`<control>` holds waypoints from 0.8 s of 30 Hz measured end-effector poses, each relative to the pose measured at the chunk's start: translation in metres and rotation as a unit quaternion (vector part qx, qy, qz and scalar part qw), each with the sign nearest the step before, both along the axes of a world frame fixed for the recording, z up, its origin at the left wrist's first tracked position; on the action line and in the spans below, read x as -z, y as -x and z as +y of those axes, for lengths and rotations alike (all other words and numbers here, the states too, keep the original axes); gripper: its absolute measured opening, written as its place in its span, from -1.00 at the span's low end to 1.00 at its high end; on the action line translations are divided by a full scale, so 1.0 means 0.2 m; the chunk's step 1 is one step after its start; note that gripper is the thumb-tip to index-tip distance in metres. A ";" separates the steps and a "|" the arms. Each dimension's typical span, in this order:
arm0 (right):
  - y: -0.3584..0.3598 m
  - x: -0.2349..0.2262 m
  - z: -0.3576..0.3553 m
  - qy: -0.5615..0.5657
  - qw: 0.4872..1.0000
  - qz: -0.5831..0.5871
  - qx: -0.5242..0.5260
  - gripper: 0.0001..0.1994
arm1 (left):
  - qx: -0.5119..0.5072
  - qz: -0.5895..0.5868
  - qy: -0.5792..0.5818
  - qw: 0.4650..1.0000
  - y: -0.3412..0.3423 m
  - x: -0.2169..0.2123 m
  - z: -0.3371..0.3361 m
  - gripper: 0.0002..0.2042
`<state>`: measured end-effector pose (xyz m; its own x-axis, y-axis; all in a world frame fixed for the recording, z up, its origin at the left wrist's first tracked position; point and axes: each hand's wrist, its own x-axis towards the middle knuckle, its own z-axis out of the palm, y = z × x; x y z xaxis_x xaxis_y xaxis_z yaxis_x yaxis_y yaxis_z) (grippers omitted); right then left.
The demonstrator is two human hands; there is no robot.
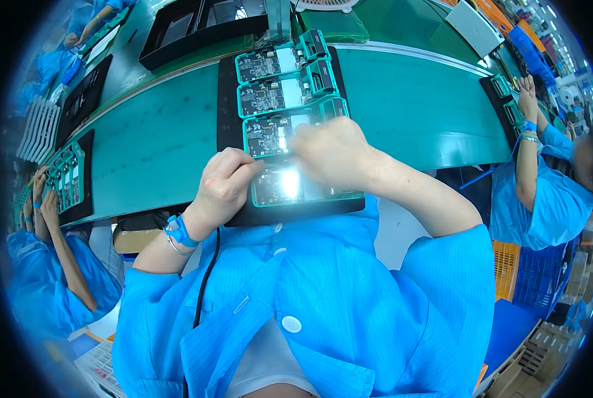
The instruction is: Assemble electronic components onto circuit boards on a production line.
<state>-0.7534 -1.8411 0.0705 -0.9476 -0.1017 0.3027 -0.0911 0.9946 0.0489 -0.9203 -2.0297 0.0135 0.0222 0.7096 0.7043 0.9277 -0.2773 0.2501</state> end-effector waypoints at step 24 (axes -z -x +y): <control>0.00 0.00 0.00 0.009 1.000 -0.021 0.012 -0.76 | 0.002 0.000 0.003 1.000 0.00 0.02 0.00 -0.79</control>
